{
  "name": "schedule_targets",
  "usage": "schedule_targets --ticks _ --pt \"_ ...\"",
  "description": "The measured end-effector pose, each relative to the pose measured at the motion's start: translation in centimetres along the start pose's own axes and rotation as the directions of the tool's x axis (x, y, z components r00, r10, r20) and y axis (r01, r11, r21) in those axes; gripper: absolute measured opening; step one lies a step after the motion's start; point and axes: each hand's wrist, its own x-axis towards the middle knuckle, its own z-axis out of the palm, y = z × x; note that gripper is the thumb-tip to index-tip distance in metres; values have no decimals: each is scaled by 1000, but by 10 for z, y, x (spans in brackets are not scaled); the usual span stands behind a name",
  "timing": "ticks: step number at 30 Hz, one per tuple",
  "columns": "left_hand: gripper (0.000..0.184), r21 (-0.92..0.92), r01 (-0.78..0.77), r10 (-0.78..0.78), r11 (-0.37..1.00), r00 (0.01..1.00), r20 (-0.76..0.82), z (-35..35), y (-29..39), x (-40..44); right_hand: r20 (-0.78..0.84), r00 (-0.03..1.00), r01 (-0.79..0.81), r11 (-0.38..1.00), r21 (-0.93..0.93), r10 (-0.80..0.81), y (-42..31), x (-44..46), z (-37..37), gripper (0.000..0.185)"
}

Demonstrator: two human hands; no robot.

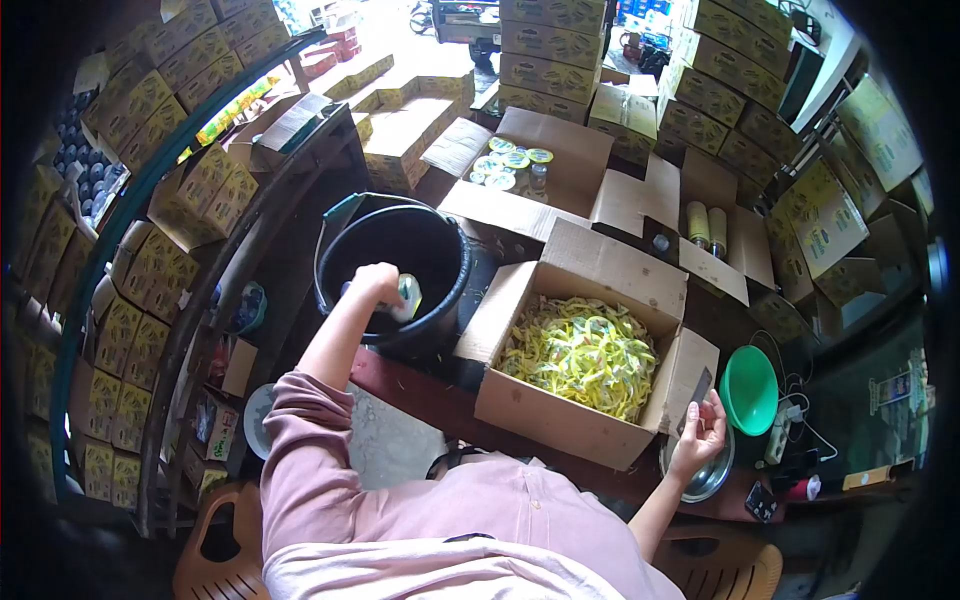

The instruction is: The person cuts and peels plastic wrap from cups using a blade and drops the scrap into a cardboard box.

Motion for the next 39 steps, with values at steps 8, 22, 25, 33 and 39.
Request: schedule_targets --ticks 8,22,25,33,39 --pt "46 -63 142 -128 988 974 188 8 0 -11 -63 998 -1 998 59 4 9 25 -50 30" --pt "48 -173 136 -135 976 991 17 11 -3 -5 -139 976 -128 961 246 166 42 30 -88 29" --pt "44 -38 221 -217 975 972 92 4 6 -17 -114 981 -120 954 276 156 40 31 -79 29" --pt "36 -274 37 -46 961 999 -27 10 -1 -18 -72 980 -151 933 326 183 51 44 -76 31" --pt "36 -234 176 -164 956 984 69 8 11 -42 54 946 -308 831 462 321 59 47 -72 31"
